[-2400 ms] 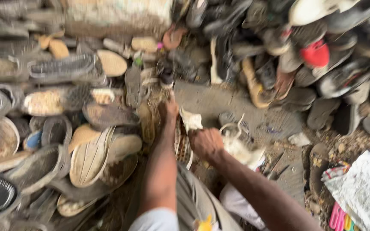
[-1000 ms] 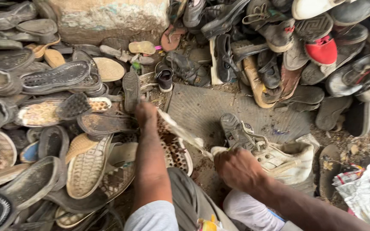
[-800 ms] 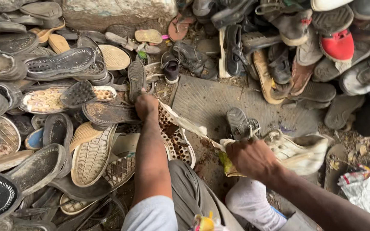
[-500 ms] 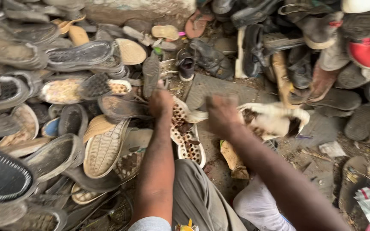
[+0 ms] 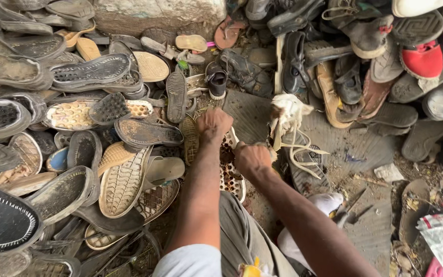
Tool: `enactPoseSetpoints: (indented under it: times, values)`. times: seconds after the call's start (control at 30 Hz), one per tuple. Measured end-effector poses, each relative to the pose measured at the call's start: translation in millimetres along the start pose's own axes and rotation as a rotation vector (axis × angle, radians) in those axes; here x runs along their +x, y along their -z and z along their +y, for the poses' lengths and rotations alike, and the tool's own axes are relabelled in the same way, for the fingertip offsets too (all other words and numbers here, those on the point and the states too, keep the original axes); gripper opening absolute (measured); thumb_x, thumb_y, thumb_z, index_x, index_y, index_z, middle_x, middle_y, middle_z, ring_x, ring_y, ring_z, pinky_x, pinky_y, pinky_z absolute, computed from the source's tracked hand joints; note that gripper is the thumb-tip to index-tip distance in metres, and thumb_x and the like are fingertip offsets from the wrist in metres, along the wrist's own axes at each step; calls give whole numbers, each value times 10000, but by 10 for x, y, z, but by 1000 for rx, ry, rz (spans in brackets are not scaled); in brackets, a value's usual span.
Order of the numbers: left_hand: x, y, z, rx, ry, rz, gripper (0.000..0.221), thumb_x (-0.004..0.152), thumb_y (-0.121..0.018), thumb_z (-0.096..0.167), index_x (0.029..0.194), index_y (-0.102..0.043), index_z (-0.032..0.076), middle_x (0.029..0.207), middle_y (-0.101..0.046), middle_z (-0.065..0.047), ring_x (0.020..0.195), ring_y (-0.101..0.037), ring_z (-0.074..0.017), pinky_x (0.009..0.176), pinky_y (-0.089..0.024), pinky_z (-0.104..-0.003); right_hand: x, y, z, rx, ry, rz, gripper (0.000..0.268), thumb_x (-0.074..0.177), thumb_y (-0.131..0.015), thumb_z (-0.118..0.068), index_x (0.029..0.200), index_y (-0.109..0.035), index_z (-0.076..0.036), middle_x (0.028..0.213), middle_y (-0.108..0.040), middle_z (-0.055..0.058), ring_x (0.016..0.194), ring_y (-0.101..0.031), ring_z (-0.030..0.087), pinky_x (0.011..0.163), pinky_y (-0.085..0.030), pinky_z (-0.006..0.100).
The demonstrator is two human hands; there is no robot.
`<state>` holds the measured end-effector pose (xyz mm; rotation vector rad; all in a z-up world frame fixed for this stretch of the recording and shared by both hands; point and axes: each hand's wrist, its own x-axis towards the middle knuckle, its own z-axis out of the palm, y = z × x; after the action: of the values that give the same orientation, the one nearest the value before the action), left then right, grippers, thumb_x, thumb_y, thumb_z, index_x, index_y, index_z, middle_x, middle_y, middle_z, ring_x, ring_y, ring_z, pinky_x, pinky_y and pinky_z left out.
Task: The person repairs shoes by removing old components, cutting new material with a knife, and cleaning the surfaces while sitting on the floor amidst a pile of footwear.
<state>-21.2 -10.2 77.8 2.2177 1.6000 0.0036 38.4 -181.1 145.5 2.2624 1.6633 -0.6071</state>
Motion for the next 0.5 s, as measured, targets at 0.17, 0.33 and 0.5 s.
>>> enactPoseSetpoints:
  times: [0.17,0.33,0.5]
  values:
    - [6,93,-2,-59,148,-79,340,979,-568,416,837,-705,139,740,-592,-61,610,-533,-169,539,-432,-375,-516,82,122,-16,-7,-116,422,1140,-212,-275,1105,-576,-63,632,-398,-18,493,-329,79,438,-316,271]
    - [-134,175,-592,-35,314,-72,583,974,-555,649,1007,-780,113,1017,-746,-106,874,-701,-233,700,-537,-388,-1185,-152,456,125,-2,-263,336,1096,-333,-262,1254,-609,-154,781,-598,34,501,-428,91,549,-520,340]
    - [64,287,-866,-373,239,-59,919,927,-649,773,1337,-582,-47,1298,-568,-280,1166,-625,-356,944,-482,-437,-1022,-388,903,77,106,155,585,1028,-465,-423,1563,-363,-209,1458,-453,122,974,-582,252,887,-553,428]
